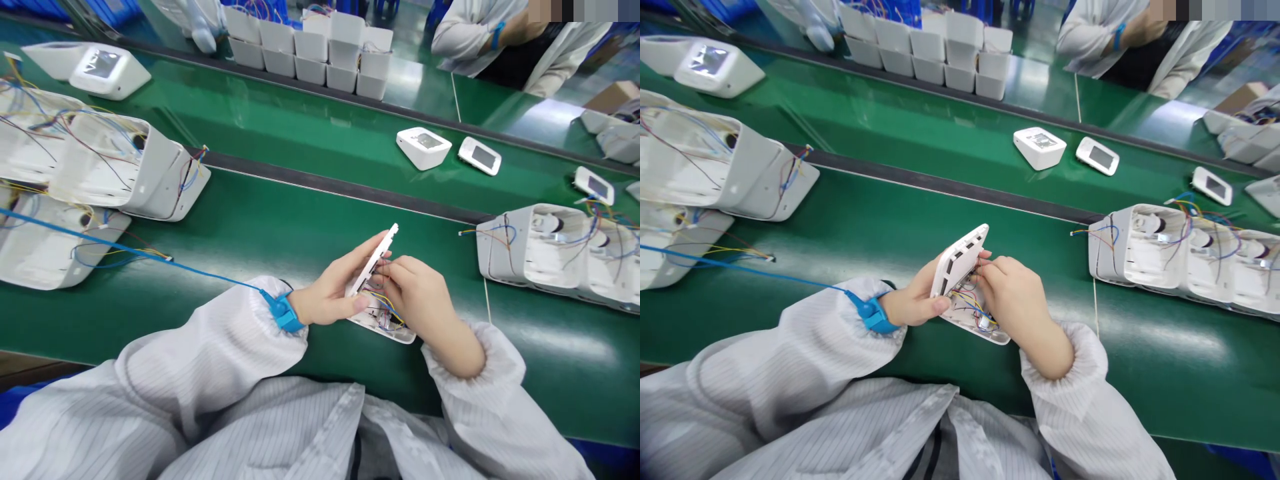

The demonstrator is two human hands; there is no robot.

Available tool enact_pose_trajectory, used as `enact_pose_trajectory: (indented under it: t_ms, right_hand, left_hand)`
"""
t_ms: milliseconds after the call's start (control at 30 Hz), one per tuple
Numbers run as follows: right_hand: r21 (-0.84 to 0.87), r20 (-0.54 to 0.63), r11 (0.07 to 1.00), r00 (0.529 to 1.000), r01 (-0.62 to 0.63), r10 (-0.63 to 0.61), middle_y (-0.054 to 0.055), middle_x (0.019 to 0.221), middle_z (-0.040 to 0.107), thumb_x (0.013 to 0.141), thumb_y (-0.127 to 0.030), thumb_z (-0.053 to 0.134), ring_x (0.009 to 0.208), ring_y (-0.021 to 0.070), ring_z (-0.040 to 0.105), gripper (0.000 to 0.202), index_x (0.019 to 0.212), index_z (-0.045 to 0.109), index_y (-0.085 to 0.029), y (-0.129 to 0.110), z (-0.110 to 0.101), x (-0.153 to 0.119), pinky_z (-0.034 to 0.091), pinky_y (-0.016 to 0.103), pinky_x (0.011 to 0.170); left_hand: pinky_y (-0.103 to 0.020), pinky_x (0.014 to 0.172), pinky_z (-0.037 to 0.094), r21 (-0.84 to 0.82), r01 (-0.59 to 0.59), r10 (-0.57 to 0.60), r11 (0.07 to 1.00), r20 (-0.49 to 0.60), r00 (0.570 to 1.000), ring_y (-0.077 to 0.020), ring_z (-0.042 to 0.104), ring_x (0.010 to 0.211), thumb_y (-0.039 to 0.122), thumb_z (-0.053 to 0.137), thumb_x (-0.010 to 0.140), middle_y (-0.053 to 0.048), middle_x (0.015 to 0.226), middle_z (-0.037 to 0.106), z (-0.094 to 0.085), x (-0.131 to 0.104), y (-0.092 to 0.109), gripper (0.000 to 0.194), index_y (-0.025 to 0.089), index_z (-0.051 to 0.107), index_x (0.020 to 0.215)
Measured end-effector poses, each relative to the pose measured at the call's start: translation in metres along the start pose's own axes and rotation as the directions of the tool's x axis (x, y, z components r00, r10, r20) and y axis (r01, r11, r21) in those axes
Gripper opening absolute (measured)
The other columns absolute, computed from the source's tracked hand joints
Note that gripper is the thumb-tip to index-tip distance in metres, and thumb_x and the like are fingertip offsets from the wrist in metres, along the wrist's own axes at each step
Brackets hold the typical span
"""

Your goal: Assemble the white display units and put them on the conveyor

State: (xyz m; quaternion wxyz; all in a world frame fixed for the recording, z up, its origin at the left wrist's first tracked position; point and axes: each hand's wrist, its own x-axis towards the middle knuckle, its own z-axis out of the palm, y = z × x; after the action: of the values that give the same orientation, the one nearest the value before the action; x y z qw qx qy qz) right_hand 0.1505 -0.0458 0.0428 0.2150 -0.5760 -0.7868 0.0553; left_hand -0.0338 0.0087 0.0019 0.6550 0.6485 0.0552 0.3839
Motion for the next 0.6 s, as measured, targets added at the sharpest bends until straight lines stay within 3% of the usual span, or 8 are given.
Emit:
enact_pose_trajectory:
  t_ms: [67,133,233,333,467,600]
  right_hand:
    - [0.158,0.069,0.986,0.997,-0.057,0.047,0.003,0.077,0.064,0.098,-0.029,0.051,0.073,0.0162,0.058,0.025,0.083,0.069,-0.019,-0.001,-0.014,-0.001,0.043,0.028,0.066]
    - [0.334,0.197,0.939,0.98,-0.081,0.015,0.001,0.079,0.062,0.096,-0.037,0.056,0.07,0.0138,0.057,0.023,0.087,0.07,-0.021,-0.005,-0.028,-0.002,0.044,0.026,0.065]
    - [0.411,0.341,0.907,0.938,-0.088,-0.064,0.001,0.084,0.058,0.09,-0.039,0.065,0.071,0.0127,0.055,0.019,0.088,0.07,-0.021,-0.012,-0.038,-0.004,0.046,0.025,0.063]
    - [0.446,0.342,0.885,0.939,-0.133,-0.031,0.002,0.085,0.057,0.094,-0.028,0.06,0.076,0.013,0.057,0.016,0.084,0.07,-0.021,-0.011,-0.038,-0.004,0.049,0.025,0.066]
    - [0.548,0.343,0.812,0.939,-0.201,0.0,0.002,0.088,0.062,0.093,-0.029,0.062,0.073,0.0125,0.06,0.014,0.086,0.072,-0.022,-0.001,-0.037,-0.004,0.051,0.024,0.062]
    - [0.523,0.308,0.848,0.946,-0.083,-0.098,0.001,0.086,0.07,0.095,-0.024,0.058,0.075,0.013,0.065,0.017,0.094,0.074,-0.024,0.006,-0.033,-0.004,0.053,0.025,0.066]
  left_hand:
    - [-0.05,0.114,0.037,-0.031,0.019,-0.02,0.999,-0.044,0.999,-0.0332,0.045,0.137,0.05,0.065,0.084,-0.015,0.153,0.041,0.001,-0.002,-0.001,0.085,0.027,0.024,0.155]
    - [-0.05,0.113,0.038,-0.05,0.026,-0.03,0.998,-0.076,0.997,-0.0325,0.047,0.135,0.05,0.066,0.084,-0.015,0.148,0.046,0.002,-0.003,-0.002,0.084,0.027,0.026,0.154]
    - [-0.05,0.112,0.039,-0.066,0.022,-0.027,0.998,-0.081,0.996,-0.0323,0.046,0.134,0.049,0.066,0.084,-0.015,0.147,0.046,0.003,-0.004,-0.002,0.083,0.027,0.027,0.153]
    - [-0.05,0.111,0.039,-0.048,0.007,-0.01,0.999,-0.069,0.998,-0.0326,0.045,0.135,0.047,0.065,0.085,-0.016,0.147,0.045,0.002,-0.005,-0.003,0.08,0.026,0.027,0.153]
    - [-0.05,0.11,0.041,-0.016,0.002,-0.003,1.0,-0.064,0.998,-0.0329,0.046,0.134,0.046,0.066,0.085,-0.016,0.145,0.046,0.001,-0.005,-0.004,0.081,0.026,0.027,0.153]
    - [-0.051,0.112,0.039,0.021,-0.016,0.018,1.0,-0.063,0.998,-0.0333,0.043,0.137,0.047,0.067,0.083,-0.015,0.153,0.039,0.001,-0.003,-0.003,0.084,0.028,0.025,0.154]
